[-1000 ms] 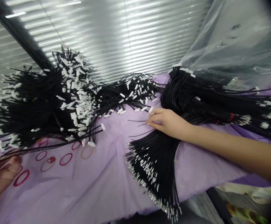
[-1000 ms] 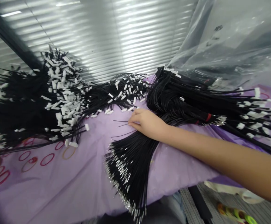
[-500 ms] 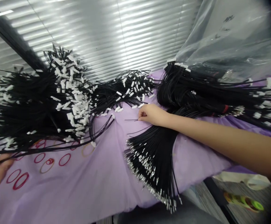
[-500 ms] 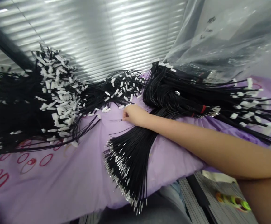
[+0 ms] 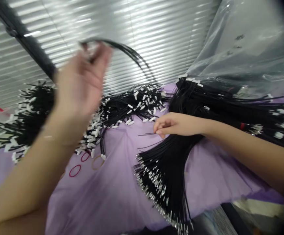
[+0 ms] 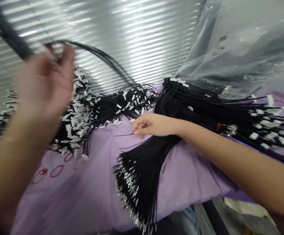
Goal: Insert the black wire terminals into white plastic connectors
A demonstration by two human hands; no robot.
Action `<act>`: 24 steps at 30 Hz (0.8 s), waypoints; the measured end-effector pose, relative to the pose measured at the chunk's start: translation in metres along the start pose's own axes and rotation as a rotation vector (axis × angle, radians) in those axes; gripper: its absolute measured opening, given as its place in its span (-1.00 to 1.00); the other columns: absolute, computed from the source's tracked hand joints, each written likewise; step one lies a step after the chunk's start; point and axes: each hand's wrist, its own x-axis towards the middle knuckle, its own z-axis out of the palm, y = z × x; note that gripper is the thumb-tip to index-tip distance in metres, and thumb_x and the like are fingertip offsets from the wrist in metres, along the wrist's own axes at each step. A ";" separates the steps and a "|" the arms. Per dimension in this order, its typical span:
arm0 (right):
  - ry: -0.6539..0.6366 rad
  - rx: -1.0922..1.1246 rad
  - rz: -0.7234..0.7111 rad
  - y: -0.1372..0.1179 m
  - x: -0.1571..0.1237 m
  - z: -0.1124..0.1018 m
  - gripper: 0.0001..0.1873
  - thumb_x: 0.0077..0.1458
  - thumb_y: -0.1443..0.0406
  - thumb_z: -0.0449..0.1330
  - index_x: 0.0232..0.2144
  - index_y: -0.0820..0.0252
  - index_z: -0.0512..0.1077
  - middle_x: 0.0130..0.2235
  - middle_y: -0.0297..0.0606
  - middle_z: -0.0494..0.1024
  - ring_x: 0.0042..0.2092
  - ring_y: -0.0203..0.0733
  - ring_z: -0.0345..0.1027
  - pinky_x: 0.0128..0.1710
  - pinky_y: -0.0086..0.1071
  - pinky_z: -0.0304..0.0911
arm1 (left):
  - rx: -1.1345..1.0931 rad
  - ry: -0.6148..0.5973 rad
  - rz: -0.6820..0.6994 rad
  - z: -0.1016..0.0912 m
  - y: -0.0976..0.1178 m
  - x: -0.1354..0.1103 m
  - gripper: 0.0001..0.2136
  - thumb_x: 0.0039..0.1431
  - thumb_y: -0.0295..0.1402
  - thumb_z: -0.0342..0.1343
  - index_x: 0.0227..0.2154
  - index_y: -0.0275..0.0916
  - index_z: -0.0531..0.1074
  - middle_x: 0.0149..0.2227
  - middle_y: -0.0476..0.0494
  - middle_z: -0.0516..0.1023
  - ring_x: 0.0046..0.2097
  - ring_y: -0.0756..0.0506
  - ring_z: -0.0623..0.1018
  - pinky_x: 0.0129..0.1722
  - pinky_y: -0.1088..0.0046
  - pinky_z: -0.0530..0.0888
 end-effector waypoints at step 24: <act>0.381 0.055 -0.033 -0.009 0.004 0.060 -0.89 -0.10 0.46 0.24 -0.52 0.21 0.56 -0.49 -0.40 0.45 -0.44 -0.44 0.27 -0.44 -0.50 0.18 | -0.089 -0.242 -1.208 -0.040 -0.071 -0.144 -0.87 0.10 -0.48 0.21 -0.29 -0.38 0.43 -0.35 -0.18 0.61 -0.23 -0.03 0.63 -0.19 0.55 0.56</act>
